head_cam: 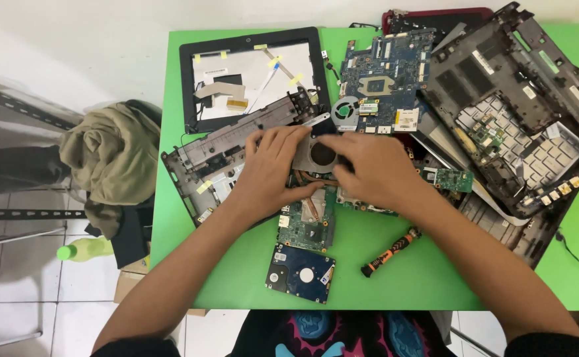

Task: The person is inspecting and carefully aligning a motherboard and a cooling fan into a laptop chassis on a repair bench.

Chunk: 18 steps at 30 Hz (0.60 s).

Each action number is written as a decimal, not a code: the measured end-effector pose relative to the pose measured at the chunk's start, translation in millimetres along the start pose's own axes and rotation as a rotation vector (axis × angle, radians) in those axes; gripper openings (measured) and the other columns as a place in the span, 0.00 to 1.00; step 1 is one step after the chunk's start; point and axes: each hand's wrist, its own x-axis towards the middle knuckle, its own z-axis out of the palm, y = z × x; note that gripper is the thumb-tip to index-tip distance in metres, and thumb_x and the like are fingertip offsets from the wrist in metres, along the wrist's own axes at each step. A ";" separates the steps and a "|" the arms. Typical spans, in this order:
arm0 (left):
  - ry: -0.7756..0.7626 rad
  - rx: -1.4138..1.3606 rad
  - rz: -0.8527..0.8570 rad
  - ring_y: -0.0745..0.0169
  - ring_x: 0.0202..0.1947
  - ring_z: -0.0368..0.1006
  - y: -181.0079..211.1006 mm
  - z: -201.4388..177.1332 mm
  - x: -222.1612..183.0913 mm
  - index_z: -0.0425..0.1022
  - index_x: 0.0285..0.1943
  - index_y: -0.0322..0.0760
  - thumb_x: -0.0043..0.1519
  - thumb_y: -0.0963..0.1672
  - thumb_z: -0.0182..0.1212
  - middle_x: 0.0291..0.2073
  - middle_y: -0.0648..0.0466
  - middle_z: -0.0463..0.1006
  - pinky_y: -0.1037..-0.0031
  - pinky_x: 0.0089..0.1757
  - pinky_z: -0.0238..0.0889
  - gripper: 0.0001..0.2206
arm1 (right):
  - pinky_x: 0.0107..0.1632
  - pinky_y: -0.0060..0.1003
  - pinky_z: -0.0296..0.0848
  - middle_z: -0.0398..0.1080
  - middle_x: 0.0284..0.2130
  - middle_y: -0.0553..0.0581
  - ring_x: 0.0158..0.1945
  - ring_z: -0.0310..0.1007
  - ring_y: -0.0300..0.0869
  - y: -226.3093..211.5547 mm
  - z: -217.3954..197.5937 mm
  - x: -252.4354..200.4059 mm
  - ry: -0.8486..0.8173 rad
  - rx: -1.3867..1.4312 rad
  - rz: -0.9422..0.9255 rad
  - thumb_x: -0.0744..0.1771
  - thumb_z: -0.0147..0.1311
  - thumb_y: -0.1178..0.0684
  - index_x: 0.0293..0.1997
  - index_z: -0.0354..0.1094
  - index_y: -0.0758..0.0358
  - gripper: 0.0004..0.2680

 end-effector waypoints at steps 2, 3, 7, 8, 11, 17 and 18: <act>-0.008 0.000 0.001 0.51 0.63 0.59 1.4 -3.2 0.5 0.59 0.74 0.36 0.57 0.55 0.71 0.62 0.47 0.68 0.52 0.59 0.40 0.39 | 0.35 0.41 0.75 0.77 0.32 0.61 0.35 0.79 0.53 -2.9 0.8 -3.8 0.030 -0.040 -0.078 0.64 0.49 0.54 0.56 0.72 0.61 0.15; -0.011 -0.001 -0.004 0.51 0.63 0.59 2.7 -3.9 -0.1 0.59 0.73 0.36 0.57 0.54 0.71 0.61 0.47 0.68 0.52 0.59 0.40 0.39 | 0.35 0.46 0.75 0.77 0.31 0.62 0.34 0.79 0.57 -4.4 1.4 -6.1 0.053 -0.082 -0.160 0.64 0.50 0.54 0.48 0.76 0.63 0.12; -0.014 -0.015 -0.009 0.51 0.64 0.59 2.5 -4.6 -0.1 0.58 0.74 0.36 0.57 0.54 0.71 0.62 0.47 0.67 0.52 0.59 0.40 0.39 | 0.34 0.41 0.75 0.75 0.26 0.54 0.30 0.77 0.52 5.3 10.0 -4.8 0.094 0.007 -0.183 0.63 0.50 0.53 0.38 0.79 0.57 0.09; -0.014 -0.002 -0.008 0.52 0.64 0.59 2.3 -4.8 0.0 0.58 0.74 0.36 0.57 0.54 0.71 0.62 0.47 0.67 0.52 0.59 0.40 0.39 | 0.35 0.44 0.75 0.75 0.27 0.57 0.32 0.77 0.54 0.1 5.2 -4.7 0.096 0.002 -0.170 0.63 0.50 0.54 0.45 0.77 0.59 0.11; -0.020 0.010 -0.006 0.52 0.64 0.59 2.4 -4.1 -0.4 0.58 0.74 0.37 0.57 0.54 0.71 0.63 0.48 0.67 0.53 0.59 0.40 0.39 | 0.35 0.42 0.74 0.74 0.26 0.55 0.30 0.76 0.51 4.4 8.8 -1.6 0.059 0.026 -0.125 0.63 0.49 0.54 0.44 0.76 0.59 0.11; -0.020 0.011 0.000 0.52 0.63 0.59 3.5 -4.9 -0.7 0.58 0.74 0.36 0.58 0.54 0.70 0.63 0.48 0.67 0.53 0.59 0.40 0.38 | 0.47 0.49 0.75 0.79 0.42 0.64 0.48 0.79 0.59 -3.3 2.2 -2.4 0.050 0.140 -0.065 0.63 0.49 0.55 0.53 0.76 0.62 0.15; -0.021 0.005 -0.003 0.52 0.63 0.59 3.9 -5.5 -0.5 0.58 0.74 0.36 0.58 0.54 0.70 0.62 0.48 0.67 0.53 0.59 0.40 0.38 | 0.48 0.51 0.76 0.79 0.42 0.64 0.47 0.79 0.60 -3.1 2.2 -1.7 -0.011 0.114 -0.068 0.62 0.49 0.54 0.52 0.76 0.62 0.15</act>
